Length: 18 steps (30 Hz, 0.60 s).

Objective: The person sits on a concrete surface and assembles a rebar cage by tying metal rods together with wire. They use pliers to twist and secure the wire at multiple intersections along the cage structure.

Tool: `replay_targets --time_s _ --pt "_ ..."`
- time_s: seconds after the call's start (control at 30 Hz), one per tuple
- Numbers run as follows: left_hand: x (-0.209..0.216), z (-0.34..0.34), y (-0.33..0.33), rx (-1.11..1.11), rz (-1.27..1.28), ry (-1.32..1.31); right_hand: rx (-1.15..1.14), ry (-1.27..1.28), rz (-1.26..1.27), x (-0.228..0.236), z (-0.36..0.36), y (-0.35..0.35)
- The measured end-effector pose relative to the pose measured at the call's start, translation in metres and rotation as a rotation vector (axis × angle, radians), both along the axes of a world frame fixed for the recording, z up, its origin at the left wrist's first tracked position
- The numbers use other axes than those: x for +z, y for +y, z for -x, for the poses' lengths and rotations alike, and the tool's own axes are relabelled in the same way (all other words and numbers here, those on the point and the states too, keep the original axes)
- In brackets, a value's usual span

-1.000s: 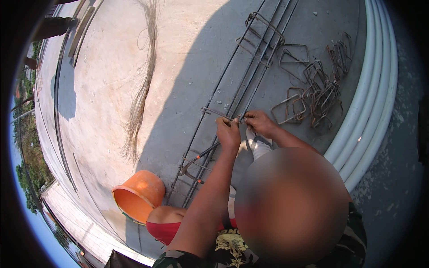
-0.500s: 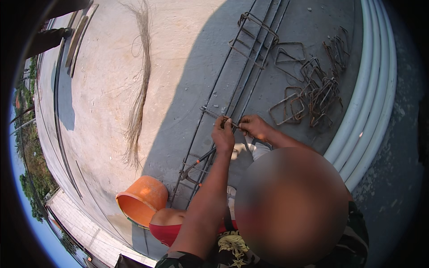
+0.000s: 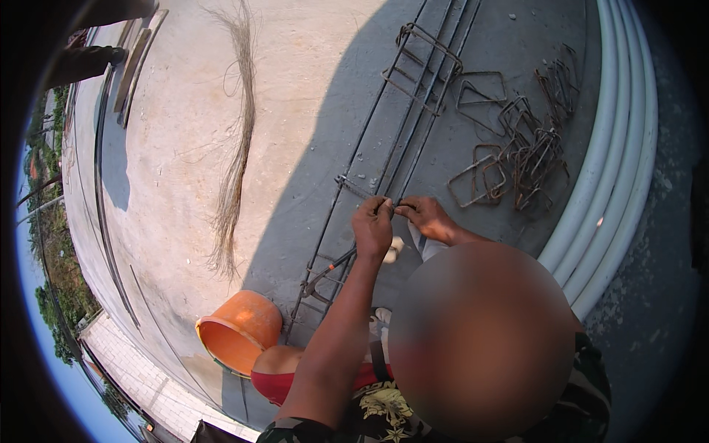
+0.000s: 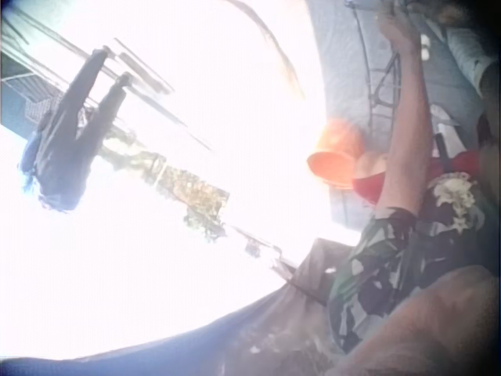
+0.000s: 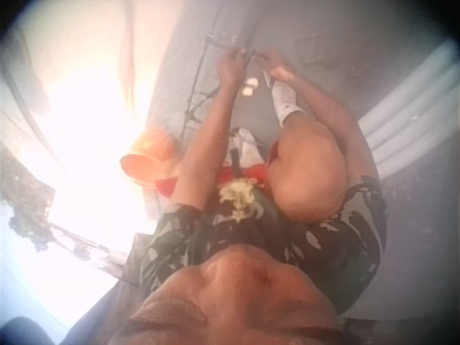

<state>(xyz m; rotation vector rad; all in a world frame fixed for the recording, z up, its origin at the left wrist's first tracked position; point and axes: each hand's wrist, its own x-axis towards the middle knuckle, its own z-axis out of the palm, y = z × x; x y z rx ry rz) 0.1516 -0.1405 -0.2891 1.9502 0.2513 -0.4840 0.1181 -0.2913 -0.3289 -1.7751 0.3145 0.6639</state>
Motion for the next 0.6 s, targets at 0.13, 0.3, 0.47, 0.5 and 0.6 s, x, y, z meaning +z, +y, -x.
replay_targets --time_s 0.13,0.3,0.47,0.5,0.6 --pt "0.001 0.006 0.006 -0.123 0.003 -0.076 0.063 -0.274 0.112 -0.016 0.006 0.001" --pt "-0.001 0.01 0.015 -0.254 0.057 -0.182 0.15 -0.411 0.2 -0.02 0.008 0.0" --pt "-0.007 0.028 0.024 -0.346 -0.035 -0.321 0.267 -0.391 0.288 -0.021 0.004 -0.005" --pt "-0.011 0.034 0.024 -0.347 -0.085 -0.364 0.29 -0.392 0.291 -0.021 0.002 -0.006" --pt "-0.018 0.049 0.018 -0.275 -0.172 -0.417 0.347 -0.379 0.301 -0.021 -0.001 -0.009"
